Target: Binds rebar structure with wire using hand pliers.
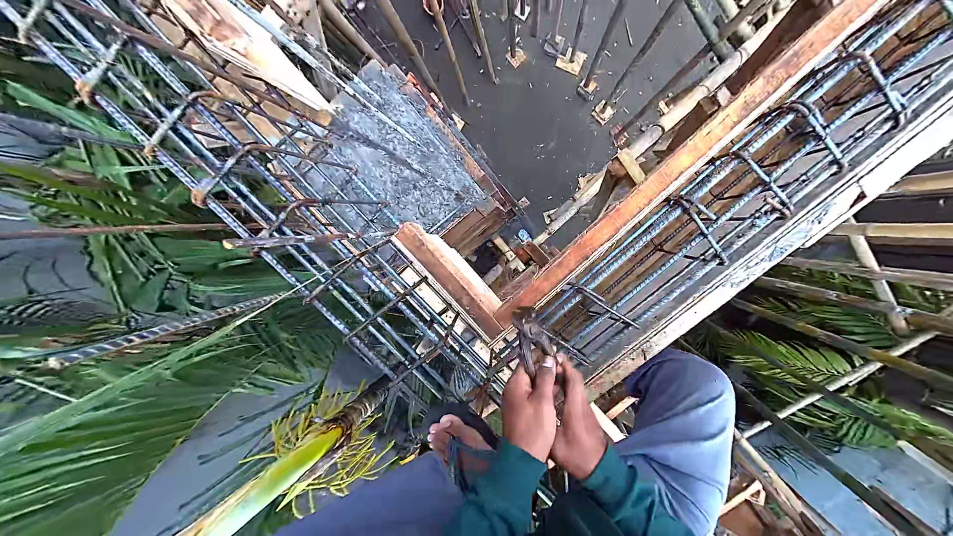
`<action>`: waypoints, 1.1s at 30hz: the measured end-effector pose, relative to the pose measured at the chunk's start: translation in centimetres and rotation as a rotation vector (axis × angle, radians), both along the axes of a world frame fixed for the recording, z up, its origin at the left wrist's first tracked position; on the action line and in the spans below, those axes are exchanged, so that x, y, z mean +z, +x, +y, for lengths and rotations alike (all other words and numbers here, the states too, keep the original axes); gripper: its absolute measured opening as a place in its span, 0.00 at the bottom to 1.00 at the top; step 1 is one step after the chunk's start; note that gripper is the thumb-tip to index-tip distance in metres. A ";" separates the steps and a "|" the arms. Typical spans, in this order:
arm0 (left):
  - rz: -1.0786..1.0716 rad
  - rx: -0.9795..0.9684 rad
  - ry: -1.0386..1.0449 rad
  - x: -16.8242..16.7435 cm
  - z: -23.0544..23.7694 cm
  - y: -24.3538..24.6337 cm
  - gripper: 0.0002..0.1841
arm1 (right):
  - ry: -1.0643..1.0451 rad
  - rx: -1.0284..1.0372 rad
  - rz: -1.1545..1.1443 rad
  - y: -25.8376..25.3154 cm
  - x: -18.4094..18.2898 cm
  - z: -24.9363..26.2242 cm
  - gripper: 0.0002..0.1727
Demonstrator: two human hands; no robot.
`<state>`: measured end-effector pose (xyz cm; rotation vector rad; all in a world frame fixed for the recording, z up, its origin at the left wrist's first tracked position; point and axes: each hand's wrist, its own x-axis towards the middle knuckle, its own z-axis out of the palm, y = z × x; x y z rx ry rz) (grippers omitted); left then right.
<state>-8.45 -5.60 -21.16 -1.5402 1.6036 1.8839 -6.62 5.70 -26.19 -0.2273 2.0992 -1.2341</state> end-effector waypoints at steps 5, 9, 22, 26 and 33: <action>0.042 -0.014 0.149 -0.2 1.0 1.5 0.28 | 0.431 0.183 -0.102 -4.7 -0.9 2.1 0.35; -0.296 -0.373 -0.296 -6.0 -0.9 4.2 0.32 | 0.684 0.499 -0.090 -6.7 -0.5 3.8 0.38; -0.378 -0.900 -0.216 -12.0 -3.3 2.9 0.26 | 0.872 0.108 0.019 -13.1 3.4 6.1 0.33; -0.396 -0.920 -0.086 -12.9 -4.8 2.6 0.26 | 0.845 0.560 0.050 -8.9 0.6 4.8 0.33; -0.426 -1.065 -0.014 -13.0 -5.2 1.8 0.25 | 0.949 0.353 -0.195 -10.0 1.8 4.3 0.32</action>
